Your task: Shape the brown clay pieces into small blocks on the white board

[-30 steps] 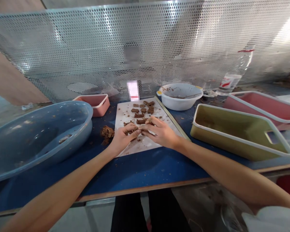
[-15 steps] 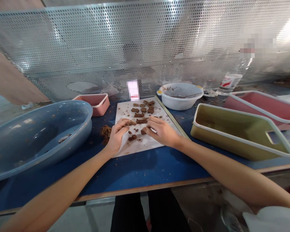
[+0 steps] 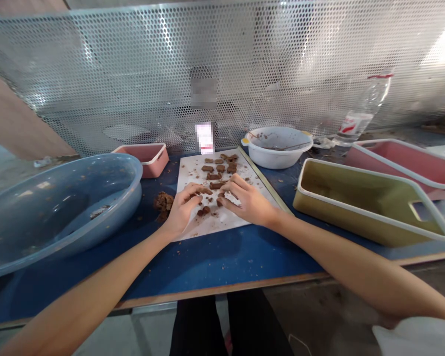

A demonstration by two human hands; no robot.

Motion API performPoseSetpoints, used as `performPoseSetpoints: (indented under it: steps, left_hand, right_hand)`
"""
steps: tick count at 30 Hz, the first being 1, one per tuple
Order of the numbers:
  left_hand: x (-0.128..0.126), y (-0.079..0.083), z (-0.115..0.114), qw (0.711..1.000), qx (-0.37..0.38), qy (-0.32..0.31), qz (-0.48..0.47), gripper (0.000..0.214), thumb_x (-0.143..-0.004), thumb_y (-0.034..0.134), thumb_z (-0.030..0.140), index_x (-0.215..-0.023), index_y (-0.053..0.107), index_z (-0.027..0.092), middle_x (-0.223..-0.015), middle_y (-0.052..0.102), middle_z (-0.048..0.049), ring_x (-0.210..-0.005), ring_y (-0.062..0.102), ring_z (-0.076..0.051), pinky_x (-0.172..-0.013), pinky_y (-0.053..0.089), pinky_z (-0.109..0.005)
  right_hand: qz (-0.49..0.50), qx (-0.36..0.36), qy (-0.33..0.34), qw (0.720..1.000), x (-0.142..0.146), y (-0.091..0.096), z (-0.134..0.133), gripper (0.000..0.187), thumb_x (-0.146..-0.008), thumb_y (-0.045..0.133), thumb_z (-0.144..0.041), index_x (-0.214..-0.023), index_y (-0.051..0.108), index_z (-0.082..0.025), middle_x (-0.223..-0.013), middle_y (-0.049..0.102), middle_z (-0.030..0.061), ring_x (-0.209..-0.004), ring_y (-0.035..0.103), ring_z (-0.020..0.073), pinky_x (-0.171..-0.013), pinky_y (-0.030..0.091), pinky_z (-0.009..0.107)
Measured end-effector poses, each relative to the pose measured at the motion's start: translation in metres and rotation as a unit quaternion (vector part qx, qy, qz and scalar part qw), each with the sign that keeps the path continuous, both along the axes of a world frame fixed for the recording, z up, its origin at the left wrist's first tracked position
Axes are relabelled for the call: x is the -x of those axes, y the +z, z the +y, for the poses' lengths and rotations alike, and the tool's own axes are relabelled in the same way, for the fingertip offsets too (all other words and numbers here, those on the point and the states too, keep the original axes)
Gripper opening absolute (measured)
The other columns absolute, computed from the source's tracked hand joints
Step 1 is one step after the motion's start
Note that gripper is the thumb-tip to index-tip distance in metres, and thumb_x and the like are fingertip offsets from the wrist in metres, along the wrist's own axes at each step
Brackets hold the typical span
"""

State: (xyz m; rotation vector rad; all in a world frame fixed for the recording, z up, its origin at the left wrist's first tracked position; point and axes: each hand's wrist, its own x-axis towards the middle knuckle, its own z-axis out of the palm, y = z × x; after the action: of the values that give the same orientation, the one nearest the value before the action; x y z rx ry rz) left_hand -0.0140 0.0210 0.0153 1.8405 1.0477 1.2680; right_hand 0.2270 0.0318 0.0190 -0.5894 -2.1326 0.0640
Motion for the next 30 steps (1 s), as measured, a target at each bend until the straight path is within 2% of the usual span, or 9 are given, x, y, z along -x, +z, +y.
performPoseSetpoints:
  steps: [3, 5, 9, 11, 16, 19, 22, 24, 30]
  left_hand:
    - [0.0003, 0.0000, 0.0011, 1.000, 0.004, 0.009, -0.011, 0.025, -0.088, 0.056, 0.016, -0.095, 0.080, 0.023, -0.107, 0.073, -0.0074, -0.109, 0.065, -0.028, -0.093, 0.049, -0.042]
    - [0.0004, -0.0001, 0.0015, 1.000, 0.002, 0.013, -0.010, 0.025, -0.086, 0.057, 0.015, -0.094, 0.080, 0.023, -0.107, 0.073, -0.0071, -0.110, 0.065, -0.028, -0.095, 0.048, -0.042]
    - [0.0006, -0.0003, 0.0017, 1.000, 0.000, 0.017, -0.007, 0.025, -0.085, 0.057, 0.015, -0.093, 0.080, 0.024, -0.107, 0.073, -0.0069, -0.109, 0.065, -0.028, -0.095, 0.047, -0.043]
    - [0.0009, -0.0005, 0.0019, 1.000, 0.000, 0.016, -0.007, 0.025, -0.085, 0.057, 0.016, -0.093, 0.079, 0.023, -0.107, 0.073, -0.0069, -0.108, 0.065, -0.027, -0.094, 0.047, -0.042]
    - [0.0015, -0.0023, 0.0035, 1.000, -0.003, 0.017, -0.004, 0.025, -0.085, 0.057, 0.016, -0.093, 0.079, 0.023, -0.106, 0.074, -0.0072, -0.108, 0.065, -0.027, -0.095, 0.047, -0.042]
    - [0.0017, -0.0041, 0.0047, 1.000, -0.004, 0.018, 0.001, 0.025, -0.085, 0.057, 0.016, -0.093, 0.080, 0.023, -0.106, 0.074, -0.0076, -0.109, 0.064, -0.028, -0.097, 0.048, -0.043]
    - [0.0018, -0.0054, 0.0051, 1.000, -0.006, 0.020, 0.002, 0.026, -0.084, 0.057, 0.015, -0.094, 0.080, 0.023, -0.106, 0.074, -0.0075, -0.108, 0.064, -0.028, -0.096, 0.049, -0.043]
    - [0.0018, -0.0053, 0.0047, 1.000, -0.008, 0.018, -0.001, 0.026, -0.084, 0.057, 0.014, -0.094, 0.080, 0.023, -0.106, 0.074, -0.0074, -0.108, 0.065, -0.028, -0.097, 0.049, -0.043]
    - [0.0014, -0.0027, 0.0026, 1.000, 0.003, 0.016, 0.001, 0.027, -0.085, 0.056, 0.014, -0.094, 0.079, 0.023, -0.108, 0.073, -0.0074, -0.109, 0.064, -0.028, -0.094, 0.046, -0.043]
  right_hand:
    - [-0.008, 0.008, 0.006, 1.000, -0.0013, 0.0002, 0.0006, 0.016, -0.109, 0.058, -0.024, -0.094, 0.060, -0.023, -0.089, 0.058, 0.0019, -0.077, 0.060, 0.0160, -0.072, 0.056, 0.032]
    - [-0.008, 0.005, 0.010, 1.000, -0.0012, 0.0004, 0.0003, 0.019, -0.109, 0.058, -0.023, -0.090, 0.058, -0.023, -0.086, 0.057, 0.0010, -0.075, 0.059, 0.0155, -0.070, 0.055, 0.031]
    - [-0.002, -0.012, 0.006, 1.000, 0.0007, 0.0012, -0.0012, 0.003, -0.106, 0.067, -0.025, -0.108, 0.066, -0.023, -0.095, 0.062, 0.0033, -0.080, 0.062, 0.0170, -0.074, 0.058, 0.033]
    - [0.000, -0.020, 0.006, 1.000, 0.0012, 0.0011, -0.0014, 0.009, -0.105, 0.069, -0.024, -0.113, 0.068, -0.023, -0.098, 0.062, 0.0044, -0.083, 0.064, 0.0178, -0.078, 0.060, 0.034]
    - [-0.015, -0.024, 0.013, 1.000, 0.0001, -0.0009, 0.0006, 0.003, -0.106, 0.066, -0.024, -0.104, 0.067, -0.022, -0.094, 0.062, 0.0046, -0.086, 0.065, 0.0197, -0.079, 0.059, 0.036]
    - [-0.024, -0.029, 0.018, 0.999, -0.0002, -0.0017, 0.0021, 0.011, -0.107, 0.062, -0.022, -0.097, 0.065, -0.022, -0.090, 0.062, 0.0040, -0.087, 0.065, 0.0200, -0.078, 0.060, 0.036]
    - [-0.024, -0.028, 0.009, 0.999, 0.0005, -0.0024, 0.0025, 0.004, -0.106, 0.067, -0.025, -0.107, 0.068, -0.021, -0.096, 0.065, 0.0056, -0.089, 0.067, 0.0203, -0.080, 0.061, 0.036]
    - [-0.021, -0.028, 0.005, 0.999, 0.0011, -0.0028, 0.0023, 0.010, -0.105, 0.069, -0.026, -0.114, 0.069, -0.022, -0.099, 0.066, 0.0061, -0.088, 0.068, 0.0200, -0.080, 0.062, 0.036]
    - [-0.025, -0.027, 0.011, 0.999, 0.0011, -0.0030, 0.0013, 0.006, -0.107, 0.065, -0.026, -0.110, 0.069, -0.023, -0.095, 0.065, 0.0054, -0.089, 0.069, 0.0208, -0.080, 0.063, 0.037]
